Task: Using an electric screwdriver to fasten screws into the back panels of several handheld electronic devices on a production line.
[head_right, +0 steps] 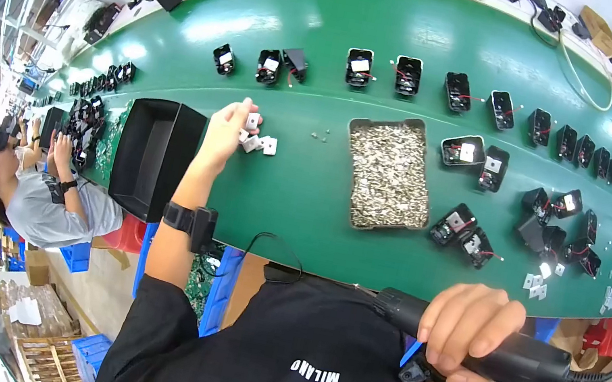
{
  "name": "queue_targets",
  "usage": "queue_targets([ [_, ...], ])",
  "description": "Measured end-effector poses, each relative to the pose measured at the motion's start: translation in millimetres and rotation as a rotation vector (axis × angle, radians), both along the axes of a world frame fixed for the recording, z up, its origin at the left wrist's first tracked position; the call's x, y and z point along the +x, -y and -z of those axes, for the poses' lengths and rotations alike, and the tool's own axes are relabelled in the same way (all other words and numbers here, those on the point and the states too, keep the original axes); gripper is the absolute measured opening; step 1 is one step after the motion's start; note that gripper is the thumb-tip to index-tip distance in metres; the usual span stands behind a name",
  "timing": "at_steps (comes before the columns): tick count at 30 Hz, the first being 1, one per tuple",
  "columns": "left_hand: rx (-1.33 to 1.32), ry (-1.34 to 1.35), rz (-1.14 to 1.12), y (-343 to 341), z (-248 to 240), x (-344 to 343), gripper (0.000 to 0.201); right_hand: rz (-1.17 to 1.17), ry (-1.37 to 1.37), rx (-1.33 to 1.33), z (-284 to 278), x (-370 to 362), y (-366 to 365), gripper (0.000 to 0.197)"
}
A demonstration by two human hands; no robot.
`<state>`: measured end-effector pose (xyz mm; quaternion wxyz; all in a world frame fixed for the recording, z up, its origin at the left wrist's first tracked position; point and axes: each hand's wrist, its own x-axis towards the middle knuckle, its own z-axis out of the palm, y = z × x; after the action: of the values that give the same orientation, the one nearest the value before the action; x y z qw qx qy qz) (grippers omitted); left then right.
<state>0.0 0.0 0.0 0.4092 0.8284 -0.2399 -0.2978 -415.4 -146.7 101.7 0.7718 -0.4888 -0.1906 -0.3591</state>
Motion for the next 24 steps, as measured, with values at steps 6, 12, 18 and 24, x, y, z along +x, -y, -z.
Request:
queue_targets([
  [6,-0.374,-0.443,0.098,18,-2,-4,0.052,-0.084,-0.063,-0.176,-5,-3,24,0.04],
  [12,-0.458,-0.242,0.093,5,-5,-9,0.057,-0.114,-0.054,-0.236,-13,10,14,0.041],
  [18,-0.629,-0.299,0.091,-62,-40,-1,0.043,-0.061,-0.038,-0.168,-27,40,-24,0.041],
  [24,-0.696,-0.562,-0.093,-22,-56,-51,0.03,-0.07,-0.059,-0.121,-37,33,20,0.04],
])
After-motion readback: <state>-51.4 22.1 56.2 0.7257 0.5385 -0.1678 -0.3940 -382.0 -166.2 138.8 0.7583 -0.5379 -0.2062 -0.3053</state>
